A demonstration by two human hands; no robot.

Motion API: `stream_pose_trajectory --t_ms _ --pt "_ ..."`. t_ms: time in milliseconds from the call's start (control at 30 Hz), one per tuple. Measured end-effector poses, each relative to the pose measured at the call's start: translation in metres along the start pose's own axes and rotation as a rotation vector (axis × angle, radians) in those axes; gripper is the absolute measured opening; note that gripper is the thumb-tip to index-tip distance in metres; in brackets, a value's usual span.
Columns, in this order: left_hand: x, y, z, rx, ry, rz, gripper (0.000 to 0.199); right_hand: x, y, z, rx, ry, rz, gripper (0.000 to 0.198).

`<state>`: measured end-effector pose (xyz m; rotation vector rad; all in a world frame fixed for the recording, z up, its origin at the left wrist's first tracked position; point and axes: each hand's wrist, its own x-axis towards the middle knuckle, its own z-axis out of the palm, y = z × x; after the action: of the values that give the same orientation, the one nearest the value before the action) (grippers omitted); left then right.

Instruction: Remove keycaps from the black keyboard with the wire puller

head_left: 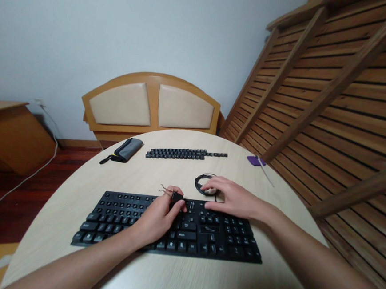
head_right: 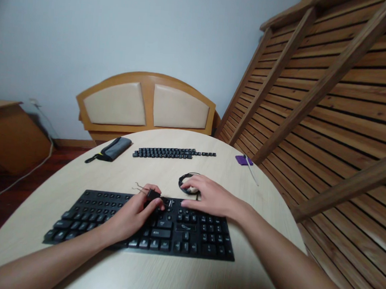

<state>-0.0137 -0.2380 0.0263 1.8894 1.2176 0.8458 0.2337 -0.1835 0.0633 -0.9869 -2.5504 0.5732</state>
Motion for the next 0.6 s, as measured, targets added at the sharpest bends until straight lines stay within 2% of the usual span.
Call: stream_pose_trajectory --t_ms 100,200,400,600 --pt "0.001 -0.001 0.001 0.004 0.000 -0.002 0.014 -0.023 -0.010 0.008 0.058 -0.114 -0.006 0.065" --pt "0.001 -0.002 0.001 0.007 0.006 -0.001 0.014 -0.033 -0.009 0.017 0.079 -0.176 0.027 0.077" --pt "-0.003 0.003 -0.003 0.100 0.009 0.031 0.018 -0.029 -0.007 0.027 0.116 -0.201 0.029 0.079" --pt "-0.004 0.009 -0.011 0.218 0.032 0.083 0.026 -0.015 -0.018 0.033 0.142 -0.201 -0.004 0.075"
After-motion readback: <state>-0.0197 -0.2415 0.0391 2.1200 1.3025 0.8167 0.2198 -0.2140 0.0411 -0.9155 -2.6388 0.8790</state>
